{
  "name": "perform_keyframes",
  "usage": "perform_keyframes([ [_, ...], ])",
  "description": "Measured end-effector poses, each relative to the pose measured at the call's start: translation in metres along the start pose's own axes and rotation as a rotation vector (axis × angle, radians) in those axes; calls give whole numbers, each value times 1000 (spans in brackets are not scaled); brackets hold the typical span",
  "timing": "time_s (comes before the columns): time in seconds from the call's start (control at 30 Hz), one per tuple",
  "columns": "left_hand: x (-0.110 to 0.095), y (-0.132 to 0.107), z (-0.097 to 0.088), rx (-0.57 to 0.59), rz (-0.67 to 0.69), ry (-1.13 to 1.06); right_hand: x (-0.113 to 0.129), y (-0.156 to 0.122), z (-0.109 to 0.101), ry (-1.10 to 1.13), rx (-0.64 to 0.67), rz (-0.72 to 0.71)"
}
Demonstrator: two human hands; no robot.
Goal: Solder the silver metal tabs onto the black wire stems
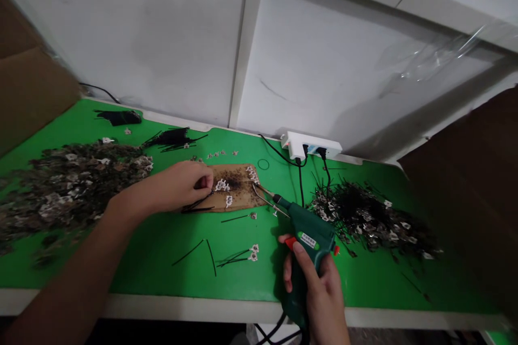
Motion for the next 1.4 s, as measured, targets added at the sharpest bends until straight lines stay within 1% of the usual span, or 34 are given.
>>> perform_keyframes([
  [0.13, 0, 1, -6, -54, 9, -104, 1, -1, 1, -2, -10, 20],
  [0.27, -9, 7, -2, -120, 51, -147, 0, 0, -1, 1, 4, 27],
  [0.4, -27, 15, 8, -214, 97, -33, -3, 3, -1, -1, 39, 46],
  [0.53, -43, 20, 19, -277, 149, 97, -3, 3, -1, 20, 38, 60],
  [0.63, -49, 24, 24, -305, 165, 105, -4, 2, -1, 19, 40, 71],
  [0.8, -45, 29, 28, -335, 86, -16, -6, 4, -2, 26, 43, 82],
  [0.93, -44, 29, 29, -380, 106, -112, -7, 4, -2, 40, 46, 95],
  [1.23, -44, 32, 34, -349, 70, -103, -11, 5, -4, 36, 58, 94],
  [1.4, -44, 32, 32, -380, 90, -118, -11, 4, -5, 18, 55, 95],
])
Point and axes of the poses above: each hand's wrist, its own y-axis towards the middle knuckle, its own z-axis out of the palm, x = y × z, the point moved 8 cm from there along y, towards the middle knuckle, and after that the axes turned 4 degrees about -z, right-handed, at the moved point
